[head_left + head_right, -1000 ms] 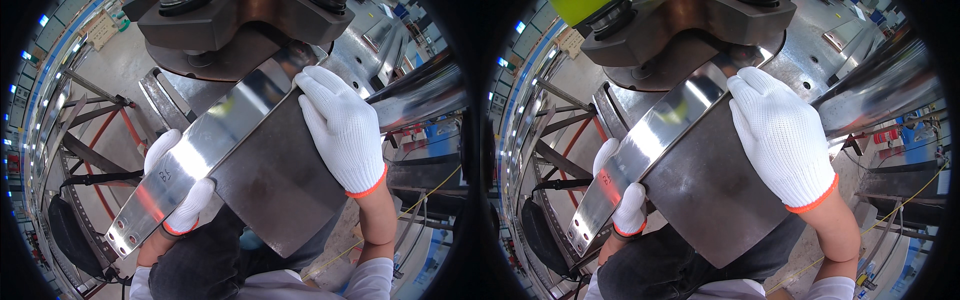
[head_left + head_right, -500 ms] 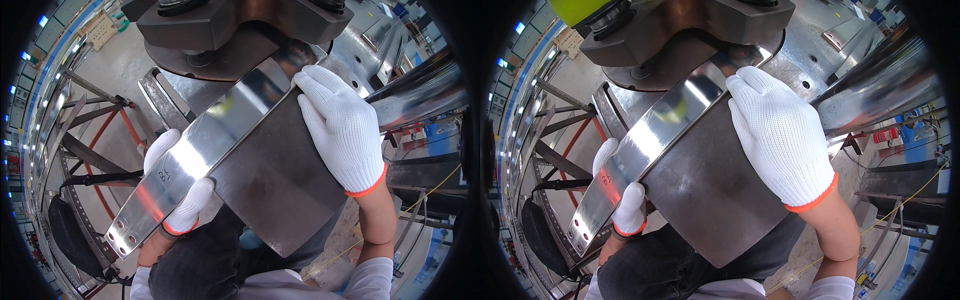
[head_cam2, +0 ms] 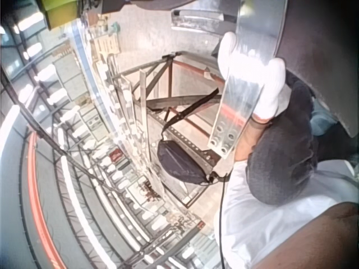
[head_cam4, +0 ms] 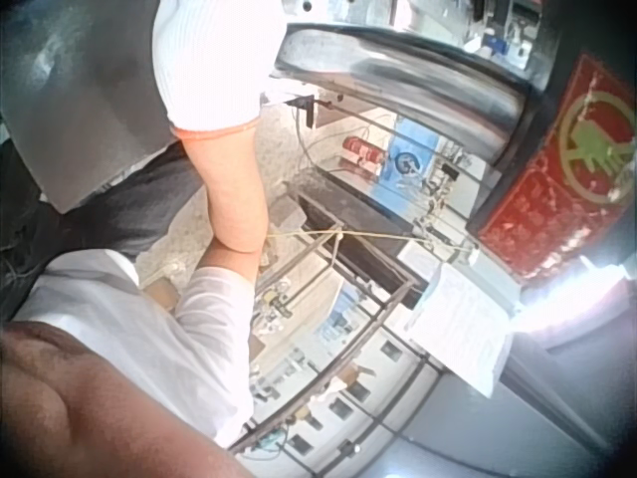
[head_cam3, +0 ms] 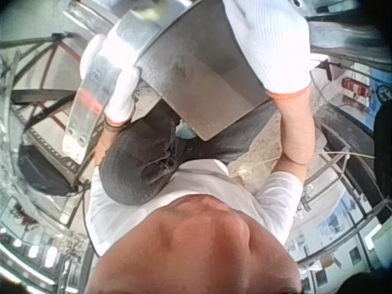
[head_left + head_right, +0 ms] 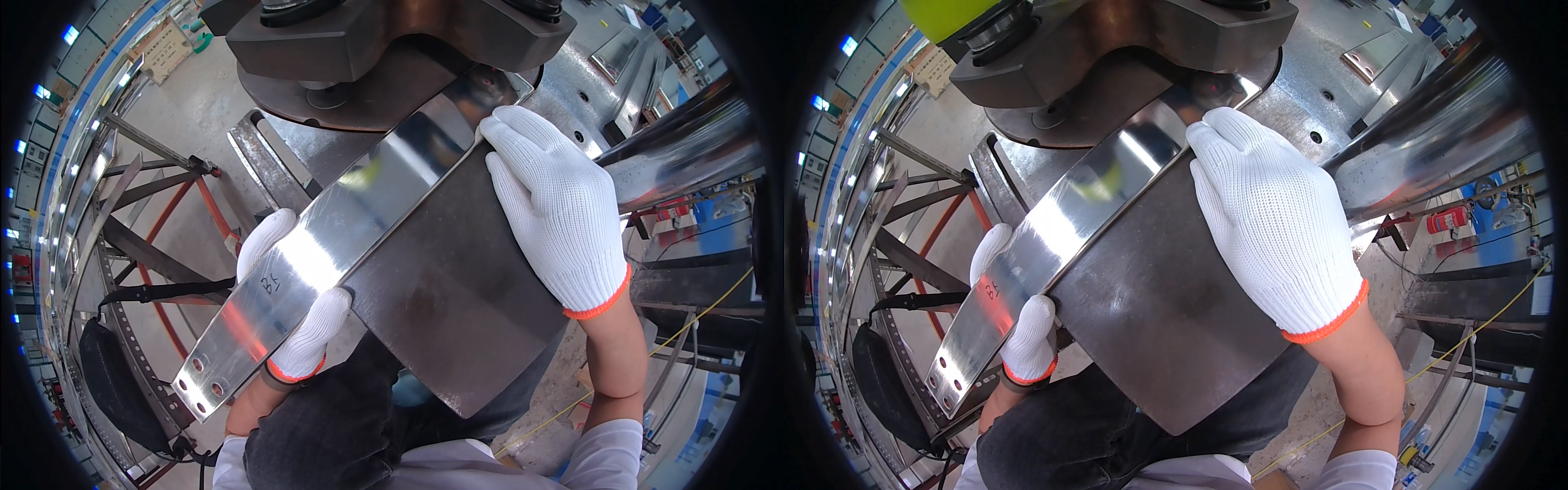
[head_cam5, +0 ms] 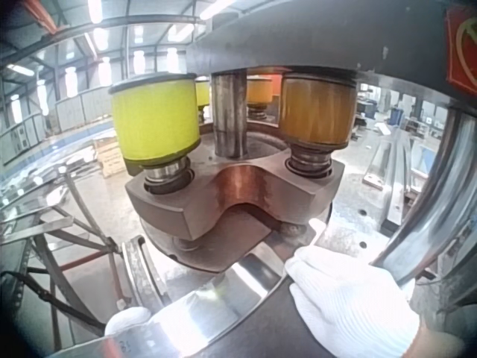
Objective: The person places a flat metal bar into a rolling machine and repeatedly feeds it through to bend the bar into a curved shape. The person repositions and flips the bar multiple times to achieve the desired curvature.
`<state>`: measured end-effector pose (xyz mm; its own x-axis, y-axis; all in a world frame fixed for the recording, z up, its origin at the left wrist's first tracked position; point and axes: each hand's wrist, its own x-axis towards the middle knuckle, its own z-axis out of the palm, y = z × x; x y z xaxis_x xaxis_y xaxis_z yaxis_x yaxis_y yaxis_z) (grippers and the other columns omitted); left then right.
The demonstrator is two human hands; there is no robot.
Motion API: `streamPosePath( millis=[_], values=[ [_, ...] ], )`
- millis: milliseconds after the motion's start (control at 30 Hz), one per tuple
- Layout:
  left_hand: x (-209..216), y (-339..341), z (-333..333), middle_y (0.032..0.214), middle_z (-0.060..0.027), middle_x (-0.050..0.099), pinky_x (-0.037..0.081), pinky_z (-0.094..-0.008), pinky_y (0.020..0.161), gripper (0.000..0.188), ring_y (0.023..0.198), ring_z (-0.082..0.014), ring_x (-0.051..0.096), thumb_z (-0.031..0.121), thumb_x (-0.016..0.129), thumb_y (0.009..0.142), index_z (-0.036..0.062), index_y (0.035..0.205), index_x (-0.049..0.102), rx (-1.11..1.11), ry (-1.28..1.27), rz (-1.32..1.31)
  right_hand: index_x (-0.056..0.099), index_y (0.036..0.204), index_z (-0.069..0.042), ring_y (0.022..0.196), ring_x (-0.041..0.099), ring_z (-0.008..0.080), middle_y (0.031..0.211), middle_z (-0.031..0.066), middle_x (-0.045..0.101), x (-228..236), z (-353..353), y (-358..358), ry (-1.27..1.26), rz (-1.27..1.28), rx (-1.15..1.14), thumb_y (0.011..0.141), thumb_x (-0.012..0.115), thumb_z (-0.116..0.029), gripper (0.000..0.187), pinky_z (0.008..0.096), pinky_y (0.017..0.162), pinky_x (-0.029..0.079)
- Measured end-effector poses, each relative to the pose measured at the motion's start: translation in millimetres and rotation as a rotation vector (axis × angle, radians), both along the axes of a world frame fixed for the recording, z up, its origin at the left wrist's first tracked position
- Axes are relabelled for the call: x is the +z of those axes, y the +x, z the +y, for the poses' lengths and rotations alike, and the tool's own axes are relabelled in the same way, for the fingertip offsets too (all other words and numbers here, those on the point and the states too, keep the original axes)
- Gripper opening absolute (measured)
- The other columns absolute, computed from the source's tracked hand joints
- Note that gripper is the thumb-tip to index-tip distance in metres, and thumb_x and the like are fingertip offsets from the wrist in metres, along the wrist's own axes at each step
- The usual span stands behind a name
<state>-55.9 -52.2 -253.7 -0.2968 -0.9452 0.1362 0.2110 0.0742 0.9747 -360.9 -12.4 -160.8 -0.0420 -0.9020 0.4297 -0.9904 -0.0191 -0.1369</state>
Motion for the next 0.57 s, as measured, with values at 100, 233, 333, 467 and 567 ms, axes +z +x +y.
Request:
streamPosePath(
  millis=[100,233,333,467,567],
  values=[
    [-0.6,-1.2,-0.3,0.173,-0.0217,0.063,0.049,-0.0506,0.134,0.102,0.16,-0.0327,0.062,0.008,0.093,0.093,0.0007,0.179,0.038,-0.002,-0.008,0.019,0.083,0.14,-0.006,0.13,0.081,0.0418,0.143,0.018,0.083,0.8,-0.5,0.7,0.002,0.005,-0.003,0.109,0.08,-0.013,0.032,0.0468,0.11,0.065],
    [-1.8,-0.6,-0.1,0.173,-0.0214,0.063,0.049,-0.0505,0.134,0.102,0.16,-0.0326,0.061,0.008,0.094,0.094,0.0005,0.179,0.038,-0.002,-0.011,0.019,0.083,0.14,-0.006,0.129,0.081,0.0419,0.143,0.018,0.083,0.2,-0.4,0.5,0.002,0.011,-0.004,0.109,0.08,-0.013,0.032,0.0466,0.11,0.065],
    [-0.8,-1.5,0.7,0.173,-0.0208,0.063,0.049,-0.0502,0.134,0.103,0.16,-0.032,0.061,0.009,0.094,0.094,0.0004,0.179,0.037,0.002,-0.003,0.017,0.083,0.14,-0.006,0.129,0.081,0.042,0.143,0.018,0.083,-0.2,-0.2,0.4,0.002,0.016,-0.005,0.109,0.08,-0.013,0.032,0.0464,0.11,0.065],
    [-4.9,-1.8,0.2,0.172,-0.02,0.063,0.049,-0.0496,0.134,0.104,0.16,-0.031,0.061,0.01,0.095,0.094,0.0004,0.18,0.037,0.002,-0.031,0.031,0.083,0.14,-0.006,0.129,0.081,0.0421,0.143,0.0182,0.083,1.7,-0.8,0.9,0.007,0.003,0.004,0.11,0.079,-0.013,0.032,0.0466,0.11,0.065],
    [-4.3,-0.8,0.2,0.172,-0.0197,0.063,0.049,-0.0493,0.134,0.104,0.16,-0.0308,0.061,0.01,0.095,0.094,0.0004,0.18,0.037,0.004,-0.026,0.009,0.083,0.14,-0.006,0.129,0.081,0.0421,0.144,0.0184,0.083,1.5,-0.1,0.0,0.018,0.017,-0.001,0.11,0.079,-0.013,0.032,0.0466,0.11,0.065]
  ],
)
